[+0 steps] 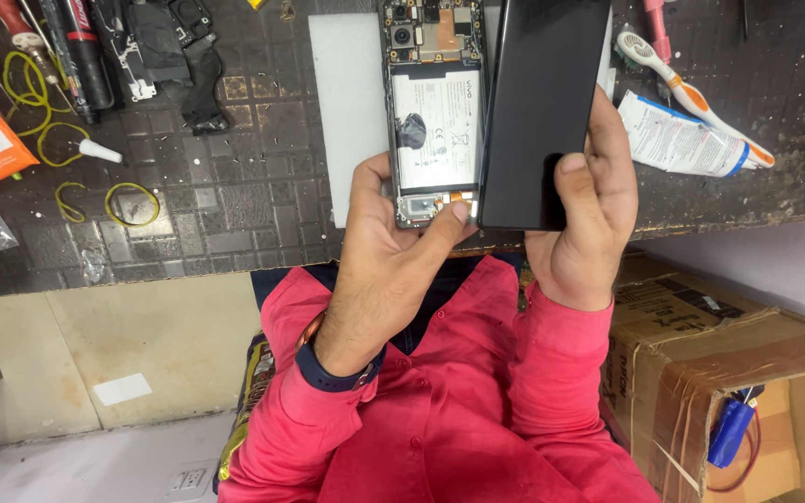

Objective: The person handles a disassembled smartphone, aligns and attaches the screen assembly to the phone body, and uses a small tool to adjust internal components. The person then sets the phone aside and picks up another phone frame to continue working.

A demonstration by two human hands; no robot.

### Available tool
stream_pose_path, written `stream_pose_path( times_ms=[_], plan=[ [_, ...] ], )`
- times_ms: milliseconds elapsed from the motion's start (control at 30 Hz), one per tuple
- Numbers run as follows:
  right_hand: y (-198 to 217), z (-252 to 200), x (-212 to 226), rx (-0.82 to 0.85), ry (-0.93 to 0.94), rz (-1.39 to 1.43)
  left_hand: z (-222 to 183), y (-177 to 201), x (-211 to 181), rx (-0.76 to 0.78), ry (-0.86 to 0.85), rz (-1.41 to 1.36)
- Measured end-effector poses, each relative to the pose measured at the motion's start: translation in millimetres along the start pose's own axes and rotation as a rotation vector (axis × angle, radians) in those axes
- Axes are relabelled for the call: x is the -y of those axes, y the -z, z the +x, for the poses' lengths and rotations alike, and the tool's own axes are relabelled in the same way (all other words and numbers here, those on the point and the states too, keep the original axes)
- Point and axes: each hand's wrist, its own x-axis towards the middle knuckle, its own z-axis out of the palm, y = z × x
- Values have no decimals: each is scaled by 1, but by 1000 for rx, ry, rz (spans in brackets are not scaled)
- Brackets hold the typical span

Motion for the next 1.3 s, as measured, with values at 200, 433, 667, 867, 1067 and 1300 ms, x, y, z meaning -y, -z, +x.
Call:
stream_pose_path(
  times_ms=[200,433,667,867,1067,1300],
  plan=[
    [1,-1,-2,-3,14,-28,-2,8,-2,44,67,-87],
    [2,-2,-4,5,18,-37,-2,11,-8,92,32,-146],
    [3,-3,-5,13,20,-24,-1,9,-13,53,12,-154],
    [3,-6,-5,23,33,-20,-2,9,-5,51,-67,-109],
    [2,-5,-4,11,31,2,0,11,2,52,-115,-28],
    [1,-6,-7,-7,62,-25,0,13,3,56,-63,-64]
  ],
)
